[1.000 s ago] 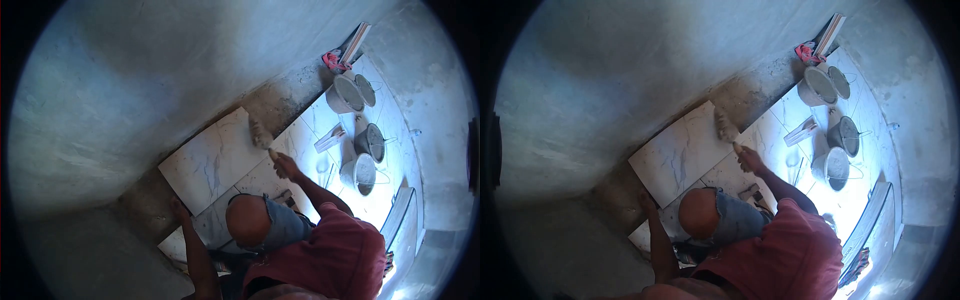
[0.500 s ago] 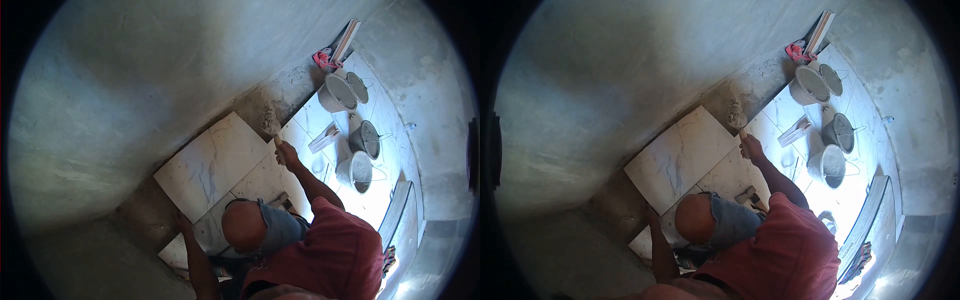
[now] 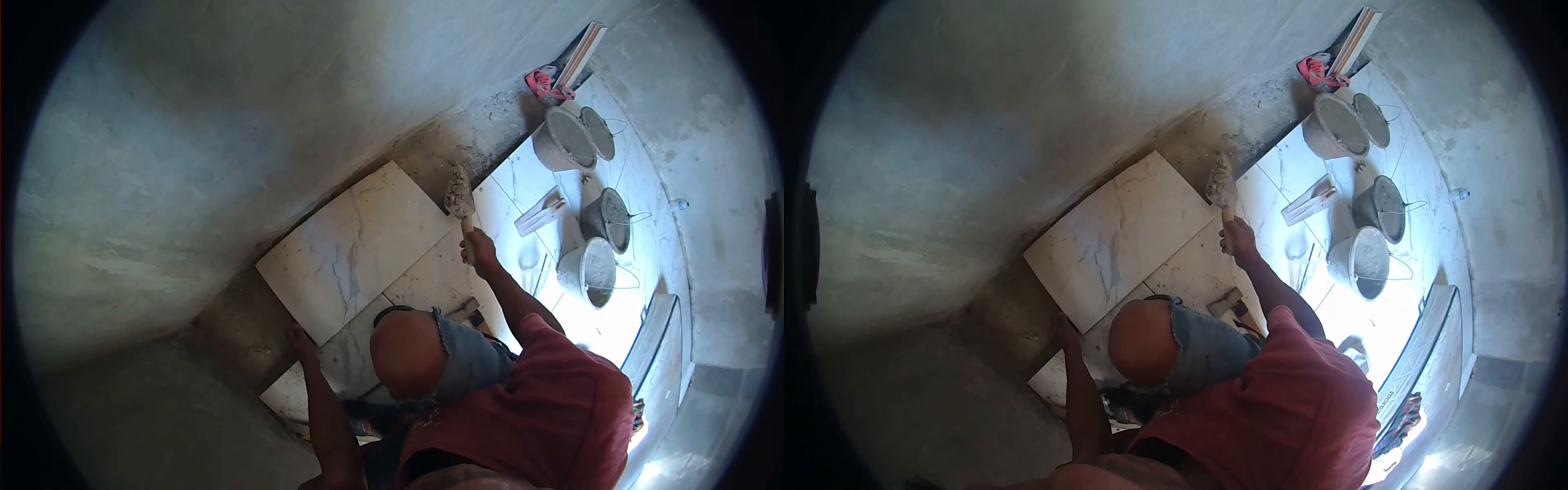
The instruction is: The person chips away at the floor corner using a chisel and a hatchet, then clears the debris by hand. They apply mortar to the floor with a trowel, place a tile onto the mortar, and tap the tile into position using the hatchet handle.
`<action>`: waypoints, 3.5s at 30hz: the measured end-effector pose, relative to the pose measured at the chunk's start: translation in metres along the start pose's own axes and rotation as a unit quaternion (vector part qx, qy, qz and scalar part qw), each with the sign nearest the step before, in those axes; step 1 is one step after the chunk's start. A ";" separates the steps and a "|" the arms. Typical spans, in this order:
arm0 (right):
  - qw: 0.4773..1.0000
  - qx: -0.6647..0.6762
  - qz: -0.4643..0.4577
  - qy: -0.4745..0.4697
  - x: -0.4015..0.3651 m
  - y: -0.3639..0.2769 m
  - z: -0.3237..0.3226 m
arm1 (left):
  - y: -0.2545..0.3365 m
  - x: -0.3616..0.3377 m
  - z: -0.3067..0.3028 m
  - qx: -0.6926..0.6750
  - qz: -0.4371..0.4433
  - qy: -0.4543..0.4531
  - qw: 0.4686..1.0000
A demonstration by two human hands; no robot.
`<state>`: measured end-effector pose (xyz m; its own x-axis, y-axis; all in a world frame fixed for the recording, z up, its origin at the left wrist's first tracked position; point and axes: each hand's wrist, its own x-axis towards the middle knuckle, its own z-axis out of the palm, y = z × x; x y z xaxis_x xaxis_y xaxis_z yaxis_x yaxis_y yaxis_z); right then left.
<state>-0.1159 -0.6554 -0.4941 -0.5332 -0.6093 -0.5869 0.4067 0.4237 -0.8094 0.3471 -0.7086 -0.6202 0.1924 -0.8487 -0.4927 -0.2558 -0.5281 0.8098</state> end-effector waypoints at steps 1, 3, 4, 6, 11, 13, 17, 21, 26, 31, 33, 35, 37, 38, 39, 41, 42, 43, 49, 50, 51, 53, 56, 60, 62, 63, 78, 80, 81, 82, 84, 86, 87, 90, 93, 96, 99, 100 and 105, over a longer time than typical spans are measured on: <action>1.000 -0.001 0.000 -0.001 0.001 -0.001 0.000 | -0.004 0.002 0.000 -0.024 -0.005 0.001 1.000; 1.000 -0.007 -0.011 0.010 0.003 -0.001 -0.001 | -0.011 0.006 -0.001 -0.028 -0.008 0.000 1.000; 1.000 -0.007 -0.011 0.010 0.003 -0.001 -0.001 | -0.009 0.005 0.000 -0.032 -0.010 -0.002 0.999; 1.000 0.007 -0.013 0.010 0.004 -0.001 -0.001 | -0.006 0.002 -0.001 -0.028 -0.014 0.000 1.000; 1.000 0.016 -0.007 0.017 0.001 -0.001 0.000 | 0.001 -0.004 0.000 -0.017 -0.005 0.013 1.000; 1.000 0.017 -0.005 0.020 -0.001 -0.001 0.000 | 0.001 -0.001 -0.002 0.002 -0.014 0.002 1.000; 0.999 0.011 -0.007 0.030 -0.008 -0.002 -0.004 | -0.014 0.006 -0.004 -0.035 -0.022 -0.008 0.999; 0.999 0.025 -0.008 0.033 -0.009 0.009 -0.017 | -0.029 0.016 -0.009 -0.001 -0.023 -0.024 0.999; 0.997 0.031 -0.007 0.066 -0.018 0.020 -0.033 | -0.022 0.012 -0.007 -0.024 -0.022 -0.022 0.999; 0.994 0.045 -0.004 0.101 -0.014 0.031 -0.049 | -0.037 0.021 -0.008 0.018 -0.011 -0.029 0.999; 0.993 0.039 -0.022 0.112 -0.010 0.032 -0.055 | -0.013 0.008 -0.006 0.013 -0.026 -0.022 0.999; 0.988 0.031 -0.037 0.146 -0.002 0.033 -0.065 | -0.006 0.005 0.000 0.007 -0.040 -0.006 0.999; 0.981 -0.022 -0.044 0.189 0.004 0.027 -0.072 | -0.015 0.009 -0.002 -0.048 -0.048 -0.019 0.998; 0.974 -0.062 -0.049 0.213 0.006 0.023 -0.077 | -0.006 0.005 -0.005 -0.047 -0.049 0.000 0.998; 0.964 -0.126 -0.044 0.232 0.017 0.025 -0.094 | 0.009 -0.002 -0.001 0.003 -0.018 0.014 1.000; 0.870 -0.344 -0.111 0.336 0.034 0.034 -0.128 | 0.011 -0.001 -0.002 0.055 0.010 0.035 0.998; 0.754 -0.484 -0.179 0.406 0.035 0.039 -0.134 | -0.003 0.004 0.001 0.022 0.001 0.026 0.999; 0.751 -0.471 -0.216 0.409 0.022 0.034 -0.128 | -0.011 0.008 0.002 -0.012 -0.006 0.014 1.000; 0.835 -0.424 -0.164 0.311 -0.042 0.046 -0.106 | 0.001 0.004 0.008 -0.034 -0.015 0.025 0.999; 0.838 -0.435 -0.172 0.282 -0.048 0.065 -0.108 | -0.009 0.009 0.009 -0.035 -0.016 0.033 0.999; 0.844 -0.433 -0.173 0.265 -0.055 0.078 -0.107 | -0.027 0.018 0.014 -0.012 0.025 0.051 0.998; 0.862 -0.418 -0.160 0.238 -0.066 0.099 -0.108 | -0.037 0.023 0.013 0.012 0.065 0.073 0.995; 0.890 -0.392 -0.117 0.203 -0.072 0.109 -0.111 | -0.027 0.021 0.011 0.036 0.064 0.007 0.997; 0.732 -0.634 0.064 0.240 -0.060 0.093 -0.114 | -0.014 0.007 0.014 0.042 0.063 0.060 0.995; 0.734 -0.611 -0.123 0.268 -0.040 0.092 -0.115 | -0.025 0.013 0.017 0.048 0.060 0.065 0.995; 0.716 -0.610 -0.274 0.201 -0.033 0.069 -0.096 | -0.038 0.022 0.023 0.055 0.070 0.085 0.992; 0.781 -0.604 -0.155 0.002 0.202 0.025 0.082 | 0.011 0.005 0.003 -0.083 -0.085 0.001 0.993; 0.843 -0.504 -0.183 0.037 0.190 0.028 0.085 | 0.005 0.002 0.009 -0.144 -0.112 -0.012 0.983; 0.841 -0.506 -0.189 0.032 0.185 0.031 0.085 | -0.003 0.005 0.015 -0.147 -0.167 0.068 0.972; 0.803 -0.560 -0.205 0.012 0.184 0.033 0.088 | -0.005 0.012 0.019 -0.150 -0.219 0.148 0.953; 0.754 -0.619 -0.217 -0.011 0.168 0.041 0.086 | -0.008 0.004 0.005 -0.175 -0.198 0.194 0.945; 0.860 -0.491 -0.140 -0.016 0.142 0.048 0.104 | -0.021 -0.003 -0.014 -0.129 -0.128 0.294 0.938; 0.856 -0.496 -0.144 -0.025 0.129 0.049 0.114 | -0.031 -0.005 -0.023 -0.059 -0.084 0.345 0.933; 0.899 -0.421 -0.071 -0.101 0.086 0.053 0.143 | -0.053 0.004 -0.079 0.072 -0.214 0.223 0.948; 0.926 -0.343 -0.066 -0.145 0.076 0.074 0.172 | -0.023 -0.007 -0.120 0.113 -0.157 0.259 0.946; 0.942 -0.288 -0.065 -0.159 0.078 0.097 0.198 | -0.014 0.004 -0.147 0.196 -0.196 0.258 0.926; 0.947 -0.280 -0.050 -0.151 0.061 0.096 0.225 | -0.018 0.015 -0.164 0.193 -0.178 0.247 0.933; 0.945 -0.284 -0.052 -0.152 0.064 0.100 0.228 | -0.014 0.016 -0.169 0.191 -0.182 0.243 0.934; 0.974 -0.191 -0.033 -0.113 0.040 0.104 0.258 | -0.015 0.035 -0.180 0.185 -0.229 0.259 0.920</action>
<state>0.0968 -0.8090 -0.5961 -0.3540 -0.7577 -0.5483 0.0476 0.5709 -0.8197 0.5282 -0.7248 -0.5921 0.7606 -0.4579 -0.4603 -0.3223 -0.8817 0.3447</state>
